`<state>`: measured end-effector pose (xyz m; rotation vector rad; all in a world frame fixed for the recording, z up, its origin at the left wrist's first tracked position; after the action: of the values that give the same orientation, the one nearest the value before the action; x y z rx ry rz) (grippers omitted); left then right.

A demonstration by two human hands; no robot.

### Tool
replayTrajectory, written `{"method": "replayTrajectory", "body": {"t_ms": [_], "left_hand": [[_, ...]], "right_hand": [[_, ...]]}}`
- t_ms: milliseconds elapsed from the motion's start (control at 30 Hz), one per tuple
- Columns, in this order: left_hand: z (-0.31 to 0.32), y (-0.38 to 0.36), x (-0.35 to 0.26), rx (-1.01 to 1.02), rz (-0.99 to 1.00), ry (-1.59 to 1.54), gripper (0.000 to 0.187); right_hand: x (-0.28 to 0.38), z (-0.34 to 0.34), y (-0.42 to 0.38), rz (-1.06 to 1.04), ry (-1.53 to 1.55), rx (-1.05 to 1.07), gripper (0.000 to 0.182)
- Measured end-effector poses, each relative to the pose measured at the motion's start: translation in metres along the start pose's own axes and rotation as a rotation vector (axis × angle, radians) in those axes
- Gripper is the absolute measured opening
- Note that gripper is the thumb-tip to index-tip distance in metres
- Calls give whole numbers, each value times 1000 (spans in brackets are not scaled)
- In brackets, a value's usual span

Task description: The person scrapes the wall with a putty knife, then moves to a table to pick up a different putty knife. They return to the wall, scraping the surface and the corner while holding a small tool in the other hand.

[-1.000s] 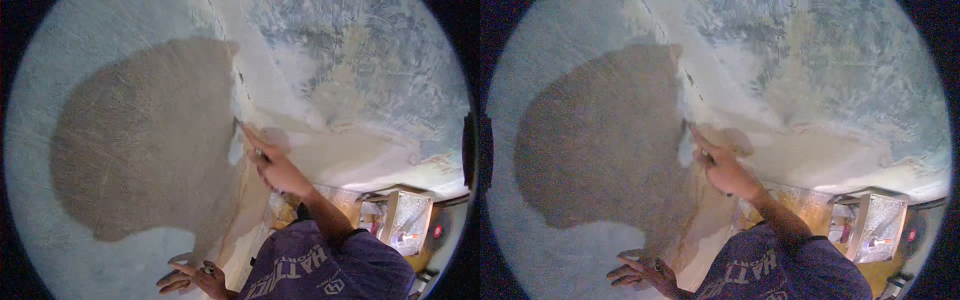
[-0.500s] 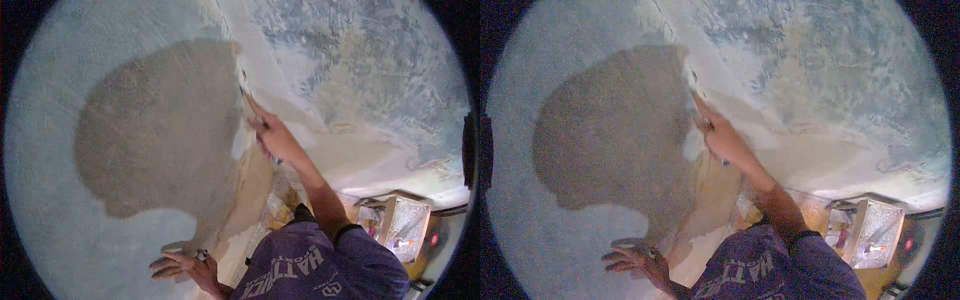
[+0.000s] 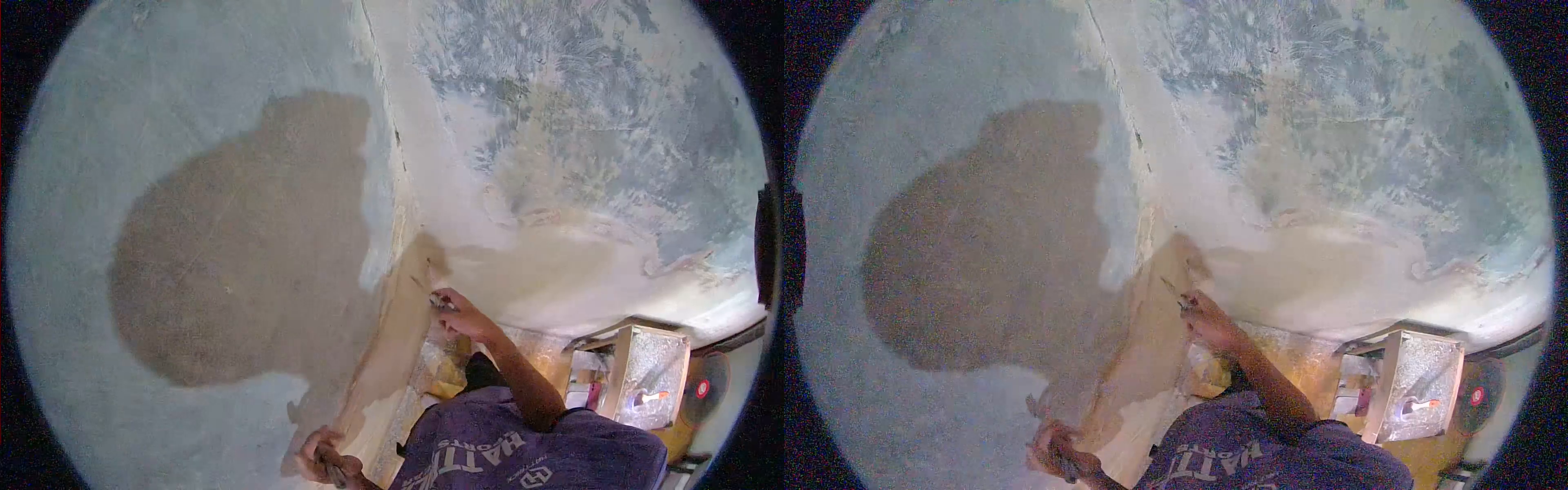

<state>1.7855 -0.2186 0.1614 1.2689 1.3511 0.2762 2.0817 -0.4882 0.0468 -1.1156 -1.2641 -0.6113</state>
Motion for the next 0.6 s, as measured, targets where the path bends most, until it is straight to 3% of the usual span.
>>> {"method": "replayTrajectory", "body": {"t_ms": [133,300,400,500,600], "left_hand": [[-14,-4,-8,-21,-274,-89,45],[-5,39,-43,-28,-218,-84,45],[-11,36,-32,46,273,104,29],[-13,38,-23,-153,846,329,21],[-21,38,-17,-109,896,493,23]], "right_hand": [[28,-24,-11,-64,135,-139,51],[60,-30,-29,-300,-132,-365,48],[94,-28,-43,-390,-163,-445,43],[133,-25,-60,-461,-292,-590,39],[170,-23,-68,-551,-439,-681,34]]}}
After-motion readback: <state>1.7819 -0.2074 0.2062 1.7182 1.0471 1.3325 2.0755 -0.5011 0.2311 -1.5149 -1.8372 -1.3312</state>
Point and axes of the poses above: each hand's wrist, its own y-axis towards the middle knuckle, its own z-axis out of the palm, x = y × z, the point moved 5 cm from there along y, towards the middle knuckle, and after that the axes turned 3 degrees about -y, right-handed, at the moved point
